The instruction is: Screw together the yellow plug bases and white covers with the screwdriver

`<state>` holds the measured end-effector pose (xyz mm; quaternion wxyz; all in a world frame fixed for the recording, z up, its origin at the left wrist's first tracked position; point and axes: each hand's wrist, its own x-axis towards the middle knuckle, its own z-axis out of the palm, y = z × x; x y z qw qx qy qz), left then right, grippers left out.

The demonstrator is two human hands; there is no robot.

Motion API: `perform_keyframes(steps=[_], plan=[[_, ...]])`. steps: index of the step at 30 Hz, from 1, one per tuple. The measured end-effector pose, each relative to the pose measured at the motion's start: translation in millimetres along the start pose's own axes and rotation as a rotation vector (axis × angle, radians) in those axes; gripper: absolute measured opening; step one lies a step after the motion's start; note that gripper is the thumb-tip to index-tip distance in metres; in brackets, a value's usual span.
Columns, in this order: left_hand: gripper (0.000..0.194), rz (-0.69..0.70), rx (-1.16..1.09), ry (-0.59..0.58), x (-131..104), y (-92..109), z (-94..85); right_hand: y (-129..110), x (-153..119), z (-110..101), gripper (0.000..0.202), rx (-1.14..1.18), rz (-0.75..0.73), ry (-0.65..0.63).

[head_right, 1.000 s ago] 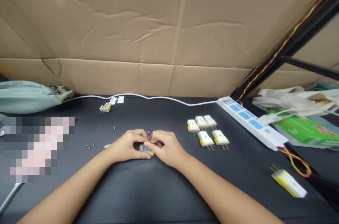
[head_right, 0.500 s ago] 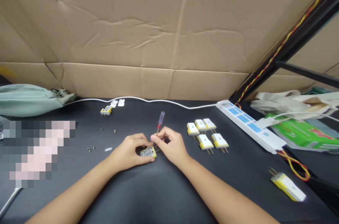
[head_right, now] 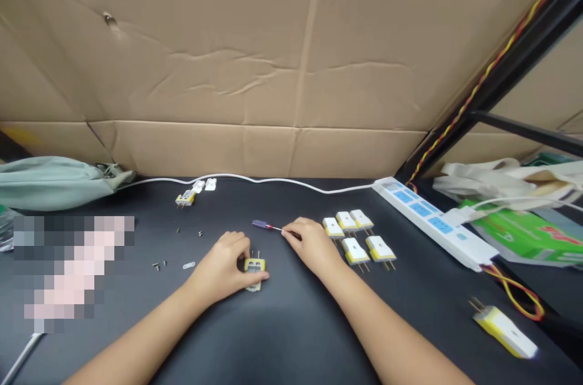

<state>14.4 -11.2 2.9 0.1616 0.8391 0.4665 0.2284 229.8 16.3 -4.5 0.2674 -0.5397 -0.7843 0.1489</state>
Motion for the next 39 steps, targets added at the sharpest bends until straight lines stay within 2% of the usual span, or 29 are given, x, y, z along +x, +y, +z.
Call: perform_keyframes(steps=[10, 14, 17, 19, 23, 28, 32, 35, 39], plan=[[0.045, 0.019, 0.024, 0.006, -2, 1, -2.4, -1, 1, 1, 0.019, -0.091, -0.006, -0.009], [0.030, -0.040, 0.071, 0.152, -2, -9, -14.4, 1, 0, 1, 0.018, -0.103, -0.029, 0.002], [0.015, -0.126, 0.157, 0.262, 2, -28, -22.8, -1, -2, 0, 0.019, -0.112, -0.054, 0.050], [0.022, -0.165, 0.280, 0.236, 12, -45, -26.2, -3, -3, -2, 0.019, -0.111, -0.075, 0.090], [0.031, -0.179, 0.354, 0.179, 47, -77, -30.2, -7, -3, -4, 0.016, -0.087, -0.131, 0.151], [0.030, -0.220, 0.386, 0.118, 86, -96, -32.8, -1, -1, -3, 0.015, -0.058, -0.170, 0.217], [0.023, -0.186, 0.333, 0.084, 87, -95, -33.4, 3, 2, -2, 0.015, -0.024, -0.210, 0.258], [0.024, -0.100, 0.238, 0.039, 73, -86, -29.8, 1, 1, -3, 0.016, 0.026, -0.270, 0.268], [0.021, -0.030, 0.068, 0.004, 48, -64, -19.4, -9, -4, -2, 0.020, 0.095, -0.395, 0.217]])
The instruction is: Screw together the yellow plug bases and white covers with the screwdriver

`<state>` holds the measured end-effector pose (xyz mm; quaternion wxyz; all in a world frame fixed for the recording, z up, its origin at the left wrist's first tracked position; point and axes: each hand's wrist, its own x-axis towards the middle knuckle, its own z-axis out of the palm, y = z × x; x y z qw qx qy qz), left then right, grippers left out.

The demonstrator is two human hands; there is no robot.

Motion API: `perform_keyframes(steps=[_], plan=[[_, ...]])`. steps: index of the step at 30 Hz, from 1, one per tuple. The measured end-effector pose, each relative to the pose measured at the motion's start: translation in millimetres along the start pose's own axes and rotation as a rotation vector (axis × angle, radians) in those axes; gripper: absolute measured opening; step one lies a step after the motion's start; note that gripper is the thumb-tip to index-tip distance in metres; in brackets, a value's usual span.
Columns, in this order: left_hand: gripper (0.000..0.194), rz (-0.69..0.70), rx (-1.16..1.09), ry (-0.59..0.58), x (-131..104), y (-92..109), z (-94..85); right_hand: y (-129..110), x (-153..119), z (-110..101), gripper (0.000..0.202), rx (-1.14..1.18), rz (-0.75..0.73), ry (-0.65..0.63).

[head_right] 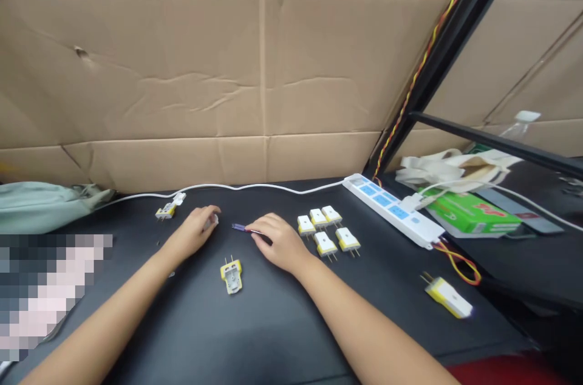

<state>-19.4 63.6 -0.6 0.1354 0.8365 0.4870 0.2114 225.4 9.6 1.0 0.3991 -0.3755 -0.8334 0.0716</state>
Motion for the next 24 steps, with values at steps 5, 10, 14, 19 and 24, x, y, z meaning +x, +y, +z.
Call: perform_keyframes(steps=[5, 10, 14, 19, 24], plan=[[0.020, 0.004, -0.466, -0.016, -28, 34, 0.6, -16, -1, 2, 0.026, -0.005, -0.215, -0.070], [0.031, -0.003, -1.012, -0.257, -41, 52, -7.7, -27, -2, 1, 0.024, -0.011, -0.385, -0.100], [0.035, -0.049, -1.088, -0.276, -45, 53, -3.8, -35, -3, -1, 0.020, -0.025, -0.353, -0.128], [0.039, 0.003, -1.012, -0.223, -48, 41, -5.2, -40, -3, -6, 0.022, 0.001, -0.223, -0.136], [0.081, 0.138, -0.665, -0.421, -53, 31, -5.5, -40, -7, -7, 0.026, 0.157, 0.041, -0.258]])
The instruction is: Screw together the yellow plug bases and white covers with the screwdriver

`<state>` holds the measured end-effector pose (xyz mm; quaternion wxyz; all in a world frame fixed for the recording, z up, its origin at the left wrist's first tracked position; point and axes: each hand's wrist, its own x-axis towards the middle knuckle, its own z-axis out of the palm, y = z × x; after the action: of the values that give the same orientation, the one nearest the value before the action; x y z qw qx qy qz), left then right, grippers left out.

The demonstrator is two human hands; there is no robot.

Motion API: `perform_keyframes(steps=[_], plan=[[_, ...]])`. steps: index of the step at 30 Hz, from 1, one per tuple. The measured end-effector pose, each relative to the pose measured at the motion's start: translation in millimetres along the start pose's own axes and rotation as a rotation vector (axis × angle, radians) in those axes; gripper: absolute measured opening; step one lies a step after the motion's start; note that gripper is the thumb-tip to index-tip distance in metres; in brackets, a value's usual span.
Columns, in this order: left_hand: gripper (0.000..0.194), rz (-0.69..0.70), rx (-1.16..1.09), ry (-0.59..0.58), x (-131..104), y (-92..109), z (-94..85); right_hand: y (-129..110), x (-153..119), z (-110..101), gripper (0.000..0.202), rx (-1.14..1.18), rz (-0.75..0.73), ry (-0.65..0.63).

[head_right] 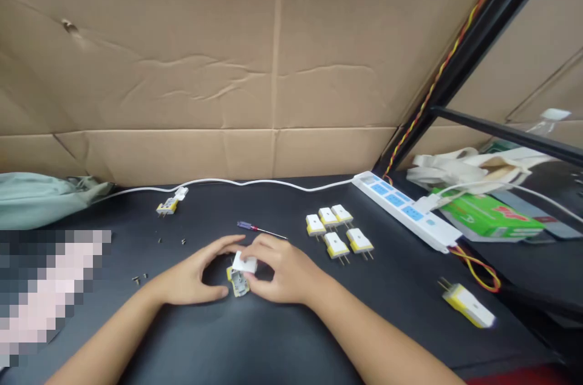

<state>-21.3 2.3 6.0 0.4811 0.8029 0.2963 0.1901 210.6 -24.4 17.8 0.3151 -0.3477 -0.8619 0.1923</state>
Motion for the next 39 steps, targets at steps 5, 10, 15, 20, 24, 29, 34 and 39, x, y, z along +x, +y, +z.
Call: perform_keyframes(steps=[5, 10, 15, 20, 24, 29, 34, 39], plan=[[0.079, 0.004, 0.172, 0.118, 8, -5, 14.3, 4, -2, 11, 0.026, 0.026, 0.102, -0.101], [0.051, -0.051, 0.228, 0.196, 15, -3, 20.5, 8, 1, 6, 0.020, 0.022, 0.107, -0.042], [0.037, -0.060, 0.266, 0.236, 17, 3, 21.9, 12, 2, 4, 0.019, 0.024, 0.092, -0.065], [0.026, 0.016, 0.401, 0.249, 17, 2, 20.7, 18, 2, 8, 0.016, 0.022, 0.063, -0.105], [0.018, 0.104, 0.389, 0.230, 17, -3, 19.3, 20, 4, 6, 0.015, 0.038, 0.092, -0.162], [0.022, 0.034, 0.316, 0.247, 19, -3, 18.5, 14, 6, 4, 0.014, 0.042, 0.167, -0.210], [0.035, -0.086, 0.337, 0.175, 15, 11, 16.5, 2, 5, 14, 0.010, -0.121, 0.224, -0.202], [0.045, -0.083, 0.432, 0.095, 3, 22, 0.2, -2, 4, 19, 0.009, -0.216, 0.263, -0.202]])
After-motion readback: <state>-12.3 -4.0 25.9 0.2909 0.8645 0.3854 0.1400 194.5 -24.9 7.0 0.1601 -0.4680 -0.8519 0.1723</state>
